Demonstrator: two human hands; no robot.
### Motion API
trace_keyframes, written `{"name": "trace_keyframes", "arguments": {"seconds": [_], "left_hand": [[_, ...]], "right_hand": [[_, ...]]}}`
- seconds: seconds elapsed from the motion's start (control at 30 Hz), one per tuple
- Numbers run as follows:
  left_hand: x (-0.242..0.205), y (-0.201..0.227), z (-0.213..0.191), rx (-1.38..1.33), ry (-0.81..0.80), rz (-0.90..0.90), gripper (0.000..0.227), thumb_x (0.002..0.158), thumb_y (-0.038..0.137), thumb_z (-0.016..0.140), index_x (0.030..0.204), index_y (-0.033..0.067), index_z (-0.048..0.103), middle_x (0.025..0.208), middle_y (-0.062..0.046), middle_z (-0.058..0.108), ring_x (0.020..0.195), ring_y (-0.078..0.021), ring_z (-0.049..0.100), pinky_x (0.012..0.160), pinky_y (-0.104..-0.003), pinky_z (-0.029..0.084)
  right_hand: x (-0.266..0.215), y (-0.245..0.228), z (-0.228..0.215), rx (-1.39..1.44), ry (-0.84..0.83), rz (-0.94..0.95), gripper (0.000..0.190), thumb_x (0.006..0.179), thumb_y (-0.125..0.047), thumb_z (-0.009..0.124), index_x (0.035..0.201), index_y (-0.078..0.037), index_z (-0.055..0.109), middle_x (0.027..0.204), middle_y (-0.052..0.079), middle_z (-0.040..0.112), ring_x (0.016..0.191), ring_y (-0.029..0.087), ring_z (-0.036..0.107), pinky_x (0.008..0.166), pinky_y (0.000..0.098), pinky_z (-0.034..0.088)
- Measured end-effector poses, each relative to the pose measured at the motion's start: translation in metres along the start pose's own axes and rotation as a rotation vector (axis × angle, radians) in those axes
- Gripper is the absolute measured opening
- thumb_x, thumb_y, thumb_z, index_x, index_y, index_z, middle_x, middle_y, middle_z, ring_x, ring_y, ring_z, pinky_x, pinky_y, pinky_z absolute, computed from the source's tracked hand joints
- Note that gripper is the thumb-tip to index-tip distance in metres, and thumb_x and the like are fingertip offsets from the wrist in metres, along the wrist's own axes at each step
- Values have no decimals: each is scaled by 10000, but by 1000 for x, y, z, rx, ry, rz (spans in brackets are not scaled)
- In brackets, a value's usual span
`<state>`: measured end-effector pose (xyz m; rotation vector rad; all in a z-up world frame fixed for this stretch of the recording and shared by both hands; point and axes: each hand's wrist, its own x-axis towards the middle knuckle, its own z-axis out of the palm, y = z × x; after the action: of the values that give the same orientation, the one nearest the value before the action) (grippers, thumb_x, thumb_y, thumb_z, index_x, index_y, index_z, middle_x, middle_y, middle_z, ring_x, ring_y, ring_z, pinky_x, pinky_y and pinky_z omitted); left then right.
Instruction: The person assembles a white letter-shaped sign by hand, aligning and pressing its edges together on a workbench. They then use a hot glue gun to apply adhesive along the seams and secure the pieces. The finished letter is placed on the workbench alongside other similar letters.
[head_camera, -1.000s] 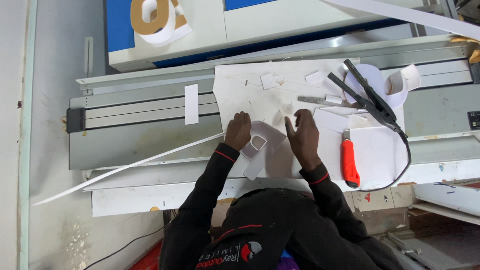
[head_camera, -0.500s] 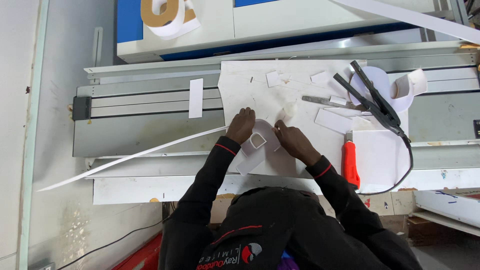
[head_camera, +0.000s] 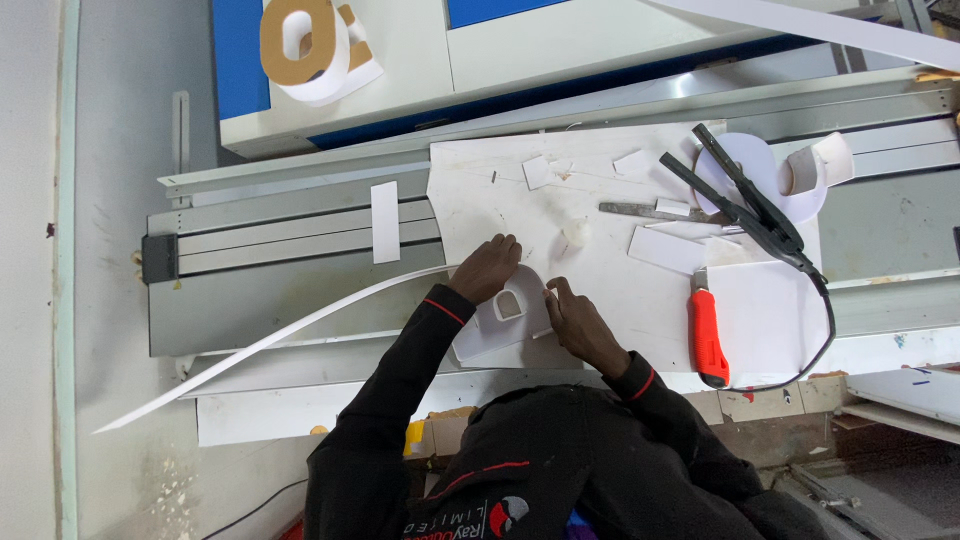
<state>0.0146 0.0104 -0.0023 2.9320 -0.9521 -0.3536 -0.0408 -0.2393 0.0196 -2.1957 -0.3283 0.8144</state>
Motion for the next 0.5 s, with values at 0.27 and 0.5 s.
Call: {"name": "trace_keyframes", "arguments": {"seconds": [0.27, 0.5], "left_hand": [[-1, -3, 3, 109, 39, 87, 49, 1160, 110, 587, 1151, 64, 602, 1055, -60, 555, 965, -211, 610, 761, -354, 536], [-1, -19, -10, 63, 142, 151, 61, 1088, 47, 693, 1057, 55, 642, 1001, -82, 567, 956, -249, 621, 750, -361, 517]], "right_hand": [[-26, -41, -42, 243, -139, 98, 598, 1234, -581, 337, 1473, -56, 494, 651, 136, 784, 608, 282, 798, 748, 456, 608], [1, -68, -57, 290, -310, 194, 444, 1238, -407, 397, 1482, -39, 448, 742, 163, 765, 717, 354, 815, 743, 515, 601]]}}
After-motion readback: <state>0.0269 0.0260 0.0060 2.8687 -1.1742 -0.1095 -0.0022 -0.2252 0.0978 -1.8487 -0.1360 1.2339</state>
